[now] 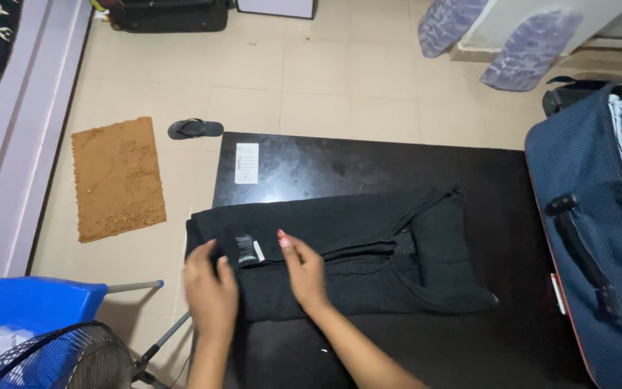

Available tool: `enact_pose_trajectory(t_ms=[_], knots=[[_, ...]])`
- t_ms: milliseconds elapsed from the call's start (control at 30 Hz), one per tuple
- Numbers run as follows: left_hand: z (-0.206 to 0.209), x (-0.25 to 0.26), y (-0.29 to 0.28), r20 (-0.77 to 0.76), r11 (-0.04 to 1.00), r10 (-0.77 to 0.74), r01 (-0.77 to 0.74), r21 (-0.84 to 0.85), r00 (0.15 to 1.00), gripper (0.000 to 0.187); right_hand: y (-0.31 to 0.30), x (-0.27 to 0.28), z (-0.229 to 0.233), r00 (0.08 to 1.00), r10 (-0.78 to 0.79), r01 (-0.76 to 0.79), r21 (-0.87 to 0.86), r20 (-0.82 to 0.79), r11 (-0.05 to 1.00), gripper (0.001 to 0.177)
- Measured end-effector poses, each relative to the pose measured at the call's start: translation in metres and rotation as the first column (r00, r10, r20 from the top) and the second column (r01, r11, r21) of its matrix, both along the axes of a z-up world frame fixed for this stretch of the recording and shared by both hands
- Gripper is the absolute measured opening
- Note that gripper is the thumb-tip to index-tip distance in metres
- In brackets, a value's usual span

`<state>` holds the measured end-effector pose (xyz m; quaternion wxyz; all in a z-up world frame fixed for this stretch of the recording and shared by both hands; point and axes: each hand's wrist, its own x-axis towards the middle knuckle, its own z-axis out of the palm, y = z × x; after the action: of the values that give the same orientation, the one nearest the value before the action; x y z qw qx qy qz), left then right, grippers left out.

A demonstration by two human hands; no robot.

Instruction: Folding clothes and placing them in a suitcase.

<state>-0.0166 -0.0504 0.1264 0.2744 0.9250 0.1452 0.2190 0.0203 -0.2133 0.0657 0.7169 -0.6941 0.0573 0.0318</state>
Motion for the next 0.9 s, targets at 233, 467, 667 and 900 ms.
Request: enact_pose_trajectory(t_ms=[233,467,667,900], knots=[[0.011,0.035,-0.114,0.011,0.899,-0.380,0.372,-0.231,0.925,0.030,-0.111,0.016,0.013,0.975,-0.215,0.209,0.112,0.048,0.972,0.033],[0.002,0.057,-0.230,0.010,0.720,-0.677,0.665,-0.198,0.736,0.054,-0.271,0.013,0.017,0.817,-0.560,0.565,0.002,0.137,0.825,0.025],[-0.022,0.080,-0.292,-0.171,0.734,-0.679,0.661,-0.153,0.714,0.081,-0.374,-0.025,-0.011,0.746,-0.658,0.631,-0.414,0.096,0.655,0.026],[-0.050,0.083,-0.306,-0.255,0.765,-0.639,0.634,-0.113,0.725,0.077,-0.402,-0.064,0.018,0.852,-0.309,0.324,-0.040,-0.422,0.945,0.043]])
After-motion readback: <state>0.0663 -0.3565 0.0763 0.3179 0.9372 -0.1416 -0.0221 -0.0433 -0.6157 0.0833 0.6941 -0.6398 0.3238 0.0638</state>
